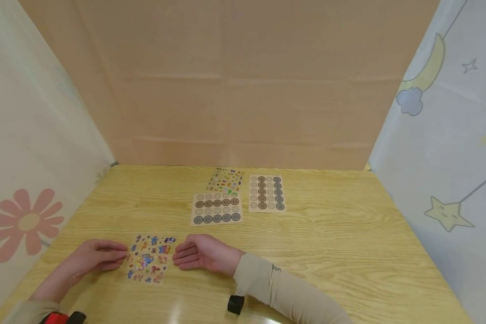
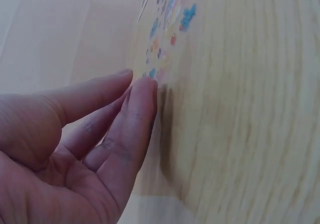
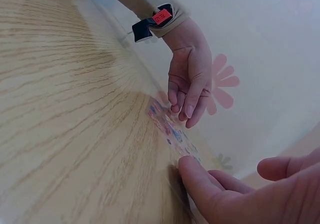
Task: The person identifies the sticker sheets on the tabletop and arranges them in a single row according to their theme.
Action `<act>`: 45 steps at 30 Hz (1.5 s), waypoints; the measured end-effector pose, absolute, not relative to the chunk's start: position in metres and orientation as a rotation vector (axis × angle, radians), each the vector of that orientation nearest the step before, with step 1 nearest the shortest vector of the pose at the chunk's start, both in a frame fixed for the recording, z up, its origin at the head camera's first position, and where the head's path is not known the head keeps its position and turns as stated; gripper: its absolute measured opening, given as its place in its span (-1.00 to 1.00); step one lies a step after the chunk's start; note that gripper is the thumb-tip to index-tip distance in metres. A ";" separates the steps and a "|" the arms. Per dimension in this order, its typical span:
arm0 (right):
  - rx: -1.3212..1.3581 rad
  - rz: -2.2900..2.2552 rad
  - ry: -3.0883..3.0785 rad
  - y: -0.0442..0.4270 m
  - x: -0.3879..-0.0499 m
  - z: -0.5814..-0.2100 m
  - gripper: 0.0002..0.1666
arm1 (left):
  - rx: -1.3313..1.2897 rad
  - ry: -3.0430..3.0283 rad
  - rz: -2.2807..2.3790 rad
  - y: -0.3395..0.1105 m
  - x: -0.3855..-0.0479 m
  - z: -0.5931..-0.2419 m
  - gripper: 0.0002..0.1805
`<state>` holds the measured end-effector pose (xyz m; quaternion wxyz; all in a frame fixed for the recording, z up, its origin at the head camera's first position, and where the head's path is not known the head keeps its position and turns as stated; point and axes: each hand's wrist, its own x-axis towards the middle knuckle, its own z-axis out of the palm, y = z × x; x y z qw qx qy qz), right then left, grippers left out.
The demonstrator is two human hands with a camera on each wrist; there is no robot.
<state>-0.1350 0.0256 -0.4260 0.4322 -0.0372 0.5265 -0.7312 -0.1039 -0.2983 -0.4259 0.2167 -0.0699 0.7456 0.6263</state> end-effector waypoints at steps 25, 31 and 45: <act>-0.173 -1.899 1.276 0.061 -0.156 -0.408 -0.41 | 0.122 1.944 1.803 -0.248 -0.124 -0.405 -0.39; -0.170 -1.922 1.258 0.070 -0.161 -0.401 -0.40 | 0.147 1.969 1.802 -0.230 -0.130 -0.400 -0.38; -0.214 -1.984 1.240 0.105 -0.182 -0.391 -0.39 | 0.217 1.927 1.780 -0.190 -0.152 -0.403 -0.38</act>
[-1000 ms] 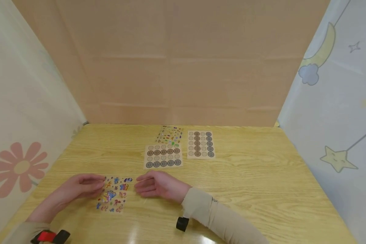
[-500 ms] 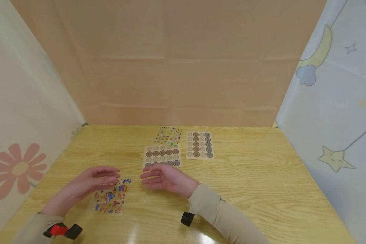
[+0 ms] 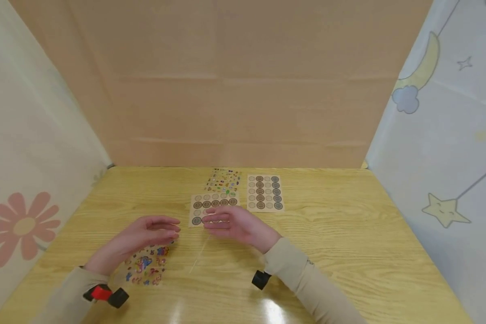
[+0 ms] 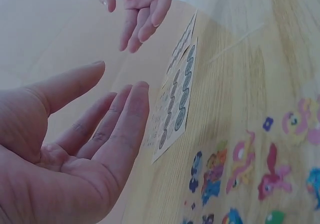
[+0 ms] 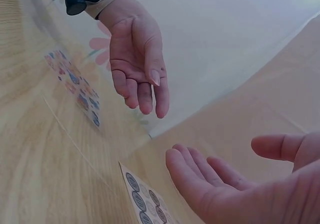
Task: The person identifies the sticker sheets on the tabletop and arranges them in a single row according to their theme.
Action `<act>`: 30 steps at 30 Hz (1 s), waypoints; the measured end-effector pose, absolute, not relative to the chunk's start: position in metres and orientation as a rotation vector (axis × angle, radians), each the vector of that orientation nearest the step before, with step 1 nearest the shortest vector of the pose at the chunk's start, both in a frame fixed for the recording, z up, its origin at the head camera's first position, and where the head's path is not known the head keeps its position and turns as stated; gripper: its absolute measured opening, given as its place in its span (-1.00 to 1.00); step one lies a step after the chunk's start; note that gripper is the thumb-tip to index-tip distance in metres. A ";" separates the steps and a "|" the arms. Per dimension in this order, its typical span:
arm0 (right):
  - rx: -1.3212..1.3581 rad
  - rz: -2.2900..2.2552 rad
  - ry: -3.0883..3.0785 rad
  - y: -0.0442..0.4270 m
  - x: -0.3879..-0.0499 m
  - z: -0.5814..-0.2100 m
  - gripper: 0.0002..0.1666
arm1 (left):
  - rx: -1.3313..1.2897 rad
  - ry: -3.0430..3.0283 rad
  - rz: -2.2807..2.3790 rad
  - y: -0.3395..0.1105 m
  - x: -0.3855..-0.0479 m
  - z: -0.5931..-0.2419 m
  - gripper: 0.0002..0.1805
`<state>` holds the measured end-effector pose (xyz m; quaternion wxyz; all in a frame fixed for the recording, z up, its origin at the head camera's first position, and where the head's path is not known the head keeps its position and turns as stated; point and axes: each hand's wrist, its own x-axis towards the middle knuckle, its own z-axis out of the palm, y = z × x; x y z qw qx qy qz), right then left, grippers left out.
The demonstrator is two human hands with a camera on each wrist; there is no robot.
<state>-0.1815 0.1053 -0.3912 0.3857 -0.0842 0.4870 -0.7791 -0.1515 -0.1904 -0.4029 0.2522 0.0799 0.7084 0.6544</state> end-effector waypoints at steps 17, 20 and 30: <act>-0.195 -2.034 1.306 0.146 -0.206 -0.380 -0.44 | 0.239 1.974 1.861 -0.158 -0.199 -0.386 -0.50; -0.174 -2.049 1.325 0.153 -0.212 -0.379 -0.46 | 0.220 1.951 1.880 -0.151 -0.205 -0.382 -0.52; -0.190 -2.028 1.383 0.168 -0.236 -0.381 -0.41 | 0.190 1.957 1.917 -0.133 -0.223 -0.376 -0.54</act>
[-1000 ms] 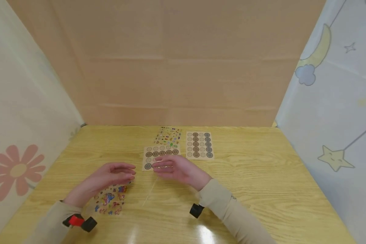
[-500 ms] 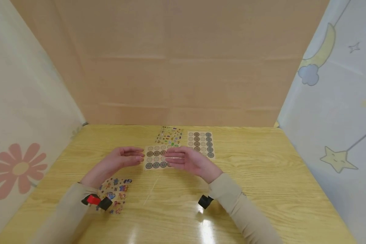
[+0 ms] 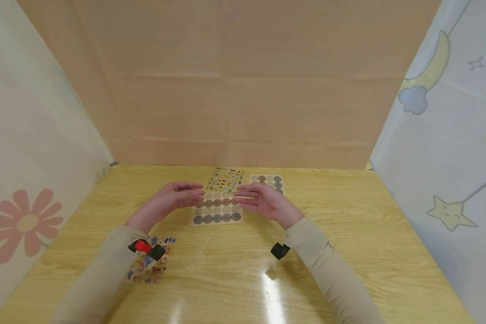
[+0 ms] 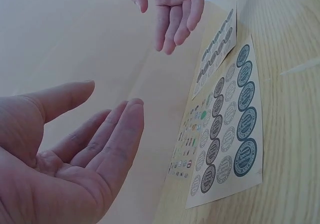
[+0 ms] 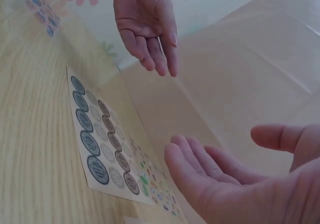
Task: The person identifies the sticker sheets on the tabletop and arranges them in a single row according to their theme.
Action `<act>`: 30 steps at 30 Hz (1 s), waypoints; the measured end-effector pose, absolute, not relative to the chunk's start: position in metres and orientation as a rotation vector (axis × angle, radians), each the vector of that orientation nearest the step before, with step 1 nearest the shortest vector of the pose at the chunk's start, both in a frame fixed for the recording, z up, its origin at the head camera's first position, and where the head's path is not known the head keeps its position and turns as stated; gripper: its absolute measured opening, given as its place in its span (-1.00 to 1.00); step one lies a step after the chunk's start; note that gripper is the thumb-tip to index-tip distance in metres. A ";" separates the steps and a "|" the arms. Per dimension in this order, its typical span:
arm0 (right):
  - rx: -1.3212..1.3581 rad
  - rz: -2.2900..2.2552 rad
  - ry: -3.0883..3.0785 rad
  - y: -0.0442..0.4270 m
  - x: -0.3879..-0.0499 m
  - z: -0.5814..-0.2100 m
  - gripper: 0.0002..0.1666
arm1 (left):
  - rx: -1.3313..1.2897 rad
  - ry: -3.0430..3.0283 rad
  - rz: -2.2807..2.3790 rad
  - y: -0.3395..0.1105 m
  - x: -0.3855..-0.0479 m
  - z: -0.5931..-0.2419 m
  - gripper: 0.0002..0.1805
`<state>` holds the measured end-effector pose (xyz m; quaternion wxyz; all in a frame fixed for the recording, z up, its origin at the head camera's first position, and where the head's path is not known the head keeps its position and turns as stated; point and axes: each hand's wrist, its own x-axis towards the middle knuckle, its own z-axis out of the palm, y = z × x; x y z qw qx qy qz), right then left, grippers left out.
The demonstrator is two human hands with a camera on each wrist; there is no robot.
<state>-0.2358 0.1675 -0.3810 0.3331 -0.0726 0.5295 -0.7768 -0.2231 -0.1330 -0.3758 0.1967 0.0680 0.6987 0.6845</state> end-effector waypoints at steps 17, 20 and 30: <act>-0.038 -2.025 1.494 0.177 -0.279 -0.389 -0.41 | 0.045 2.016 1.915 -0.127 -0.271 -0.383 -0.50; -0.030 -2.028 1.495 0.178 -0.286 -0.391 -0.40 | 0.030 2.029 1.898 -0.127 -0.276 -0.385 -0.46; -0.070 -1.961 1.558 0.177 -0.306 -0.398 -0.40 | 0.041 2.012 1.865 -0.129 -0.287 -0.393 -0.40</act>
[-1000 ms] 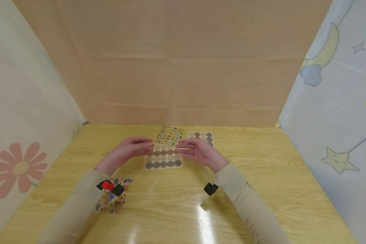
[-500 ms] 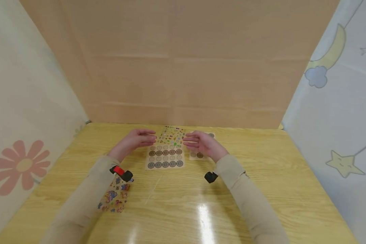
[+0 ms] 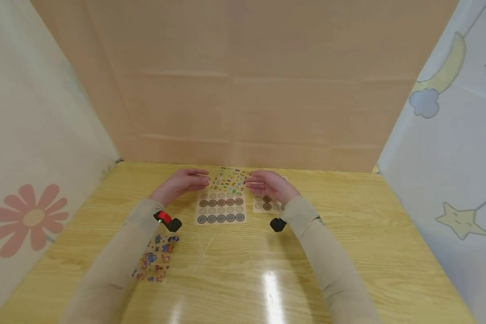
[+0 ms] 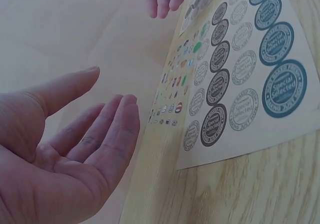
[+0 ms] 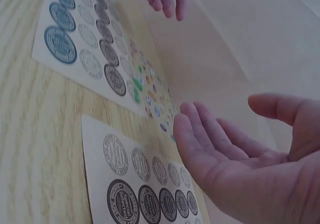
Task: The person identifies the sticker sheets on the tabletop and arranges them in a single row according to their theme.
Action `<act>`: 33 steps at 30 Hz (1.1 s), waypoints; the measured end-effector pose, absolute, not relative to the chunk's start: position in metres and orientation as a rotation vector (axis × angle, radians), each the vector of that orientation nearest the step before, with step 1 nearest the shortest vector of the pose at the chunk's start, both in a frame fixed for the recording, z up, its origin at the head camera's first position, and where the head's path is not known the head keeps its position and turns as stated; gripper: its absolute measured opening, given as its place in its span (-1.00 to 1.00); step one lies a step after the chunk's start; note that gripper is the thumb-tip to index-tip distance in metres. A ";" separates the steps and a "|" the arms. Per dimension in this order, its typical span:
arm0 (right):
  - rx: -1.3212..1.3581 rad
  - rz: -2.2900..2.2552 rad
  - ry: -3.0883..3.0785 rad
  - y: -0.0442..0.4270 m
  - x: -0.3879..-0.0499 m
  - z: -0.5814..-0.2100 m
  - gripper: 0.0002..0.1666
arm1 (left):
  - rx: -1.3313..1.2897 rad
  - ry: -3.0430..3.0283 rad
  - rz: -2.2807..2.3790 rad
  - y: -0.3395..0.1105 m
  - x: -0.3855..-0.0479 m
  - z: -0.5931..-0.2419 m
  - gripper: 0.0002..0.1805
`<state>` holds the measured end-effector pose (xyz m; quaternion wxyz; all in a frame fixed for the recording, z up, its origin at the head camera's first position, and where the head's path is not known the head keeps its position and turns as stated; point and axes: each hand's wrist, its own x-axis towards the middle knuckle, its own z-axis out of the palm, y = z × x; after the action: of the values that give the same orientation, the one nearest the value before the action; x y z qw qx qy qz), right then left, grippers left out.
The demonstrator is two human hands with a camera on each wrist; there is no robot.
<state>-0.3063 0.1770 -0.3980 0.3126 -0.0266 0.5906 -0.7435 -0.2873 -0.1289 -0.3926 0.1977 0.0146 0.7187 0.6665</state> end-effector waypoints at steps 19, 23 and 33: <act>-0.029 -1.878 1.698 0.168 -0.327 -0.413 -0.26 | 0.046 2.161 1.705 -0.122 -0.297 -0.410 -0.44; -0.009 -1.852 1.742 0.166 -0.331 -0.414 -0.24 | 0.051 2.201 1.664 -0.121 -0.300 -0.412 -0.47; -0.020 -1.760 1.853 0.168 -0.335 -0.416 -0.26 | 0.075 2.330 1.543 -0.116 -0.305 -0.416 -0.50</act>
<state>-0.3352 0.1676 -0.4165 0.2886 -0.0077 0.6941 -0.6594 -0.3052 -0.1160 -0.4163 0.1723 0.0264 0.8211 0.5436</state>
